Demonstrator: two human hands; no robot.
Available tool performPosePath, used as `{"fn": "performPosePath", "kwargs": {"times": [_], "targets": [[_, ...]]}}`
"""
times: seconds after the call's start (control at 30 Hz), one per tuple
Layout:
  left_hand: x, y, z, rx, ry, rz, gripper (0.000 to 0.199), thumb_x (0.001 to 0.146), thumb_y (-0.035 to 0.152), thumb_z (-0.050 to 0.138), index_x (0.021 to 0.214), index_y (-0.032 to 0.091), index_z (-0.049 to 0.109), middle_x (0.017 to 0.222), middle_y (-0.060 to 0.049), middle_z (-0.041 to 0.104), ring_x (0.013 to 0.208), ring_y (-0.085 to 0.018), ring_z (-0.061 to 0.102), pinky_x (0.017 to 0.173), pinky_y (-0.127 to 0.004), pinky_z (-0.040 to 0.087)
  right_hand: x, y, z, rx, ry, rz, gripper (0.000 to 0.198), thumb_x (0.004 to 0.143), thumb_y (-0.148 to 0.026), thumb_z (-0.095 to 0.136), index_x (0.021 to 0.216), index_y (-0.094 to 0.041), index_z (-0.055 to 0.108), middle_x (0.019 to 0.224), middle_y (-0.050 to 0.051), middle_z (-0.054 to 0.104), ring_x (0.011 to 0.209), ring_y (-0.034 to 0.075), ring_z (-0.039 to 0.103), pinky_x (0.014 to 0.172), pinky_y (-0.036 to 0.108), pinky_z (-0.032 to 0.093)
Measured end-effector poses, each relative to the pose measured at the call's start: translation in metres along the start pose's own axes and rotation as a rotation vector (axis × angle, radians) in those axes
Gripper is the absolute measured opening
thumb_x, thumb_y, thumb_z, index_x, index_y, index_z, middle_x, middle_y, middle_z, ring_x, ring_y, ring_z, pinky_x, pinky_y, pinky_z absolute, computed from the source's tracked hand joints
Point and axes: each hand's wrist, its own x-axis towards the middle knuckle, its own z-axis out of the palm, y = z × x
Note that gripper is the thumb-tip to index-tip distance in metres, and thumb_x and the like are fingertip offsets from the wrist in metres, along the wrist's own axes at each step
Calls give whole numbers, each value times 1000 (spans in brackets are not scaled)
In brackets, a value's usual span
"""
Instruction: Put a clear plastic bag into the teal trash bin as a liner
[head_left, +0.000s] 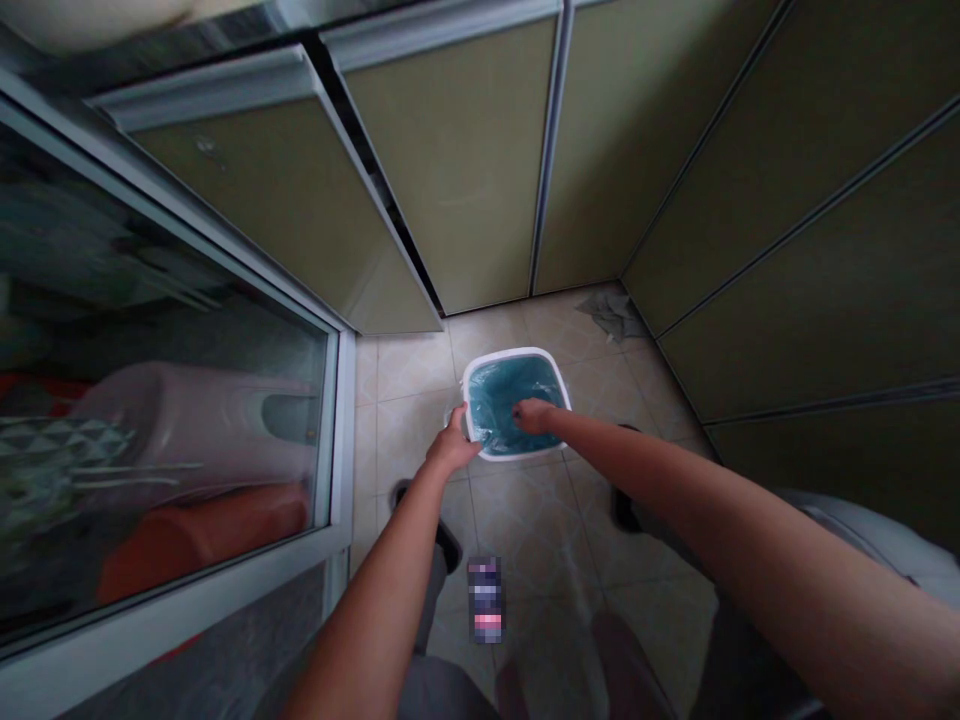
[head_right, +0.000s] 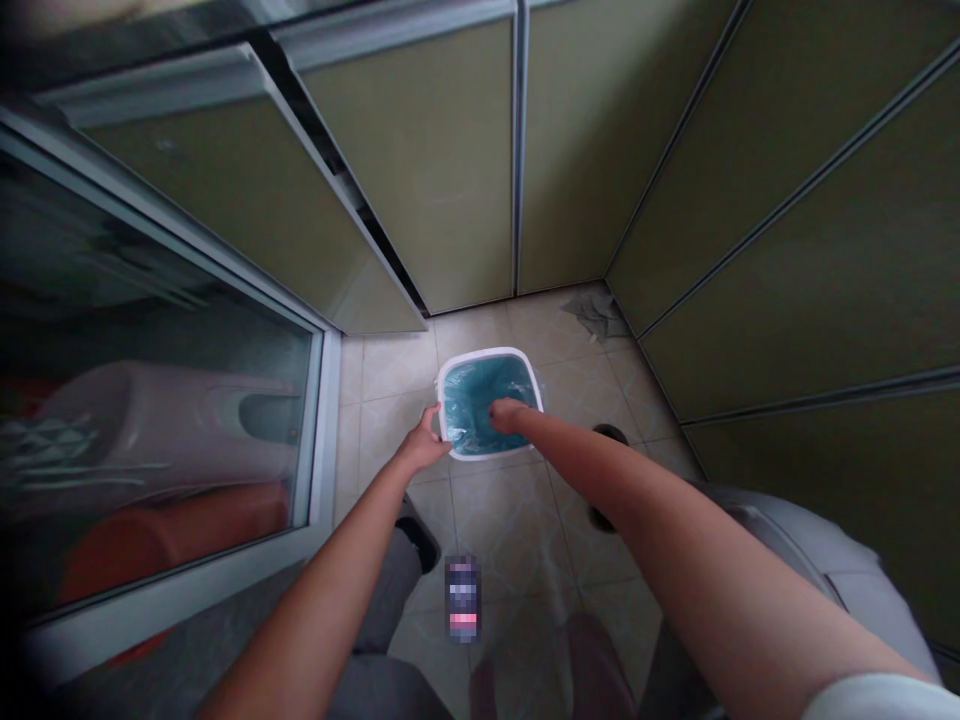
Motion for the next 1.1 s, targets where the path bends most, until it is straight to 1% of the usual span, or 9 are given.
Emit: {"fn": "performPosePath", "kwargs": {"times": [0.2, 0.27, 0.43, 0.57, 0.7, 0.77, 0.87, 1.0, 1.1], "targets": [[-19, 15, 16, -35, 66, -82, 93, 84, 35, 72, 164, 33, 23, 104, -3, 76, 88, -21, 72, 77, -27, 49, -75, -31, -1, -164, -173, -78, 42, 103, -43, 46, 106, -18, 79, 110, 13, 77, 104, 27, 72, 88, 33, 53], [-30, 21, 14, -22, 85, -89, 87, 85, 35, 70, 162, 33, 30, 111, -5, 76, 93, -20, 72, 79, -27, 50, -104, -31, -2, -243, -120, -114, 45, 104, -45, 42, 113, -18, 77, 115, 15, 75, 107, 28, 71, 90, 35, 52], [-74, 23, 0, 33, 165, -17, 54, 90, 34, 61, 144, 30, 57, 120, -6, 73, 104, -20, 69, 84, -27, 50, -166, -24, -5, -322, 134, -205, 32, 99, -27, 47, 114, -16, 72, 120, 18, 71, 116, 30, 64, 98, 37, 46], [-116, 9, 11, 75, 35, 68, 45, 90, 29, 61, 134, 27, 66, 106, -4, 75, 95, -19, 69, 82, -26, 50, -202, -20, 19, -124, 155, -45, 32, 97, -25, 48, 118, -21, 72, 119, 13, 72, 110, 27, 67, 92, 33, 47], [-137, 12, 26, -82, -33, 87, 63, 85, 19, 64, 148, 21, 56, 79, 2, 65, 74, -13, 63, 73, -22, 48, -209, -13, 37, 112, 125, 102, 42, 91, -18, 54, 131, -19, 69, 97, 7, 76, 95, 21, 70, 83, 28, 47], [-143, 32, 14, -258, 33, 168, 76, 85, 16, 62, 158, 19, 42, 68, 7, 54, 65, -11, 54, 69, -21, 46, -208, -13, 15, 200, 278, 112, 54, 88, -16, 57, 142, -15, 60, 88, 5, 73, 86, 19, 68, 79, 27, 48], [-177, 77, -36, -535, 224, 427, 91, 86, 16, 62, 167, 19, 19, 65, 10, 42, 60, -9, 44, 67, -20, 43, -221, -28, -58, 367, 617, -16, 69, 89, -23, 59, 155, -14, 44, 74, -1, 64, 69, 16, 60, 69, 26, 48], [-285, 129, -117, -679, 535, 828, 97, 89, 21, 66, 168, 33, 11, 70, 8, 47, 62, -10, 46, 68, -23, 47, -297, -75, -161, 514, 942, -388, 80, 93, -35, 63, 164, -25, 26, 73, -4, 58, 56, 13, 45, 55, 26, 43], [-352, 150, -157, -666, 742, 1062, 106, 85, 22, 72, 166, 46, 7, 67, 9, 47, 56, -13, 44, 59, -25, 48, -358, -105, -194, 515, 1135, -603, 87, 90, -36, 72, 163, -36, 25, 77, -3, 59, 52, 13, 41, 48, 26, 37]]}}
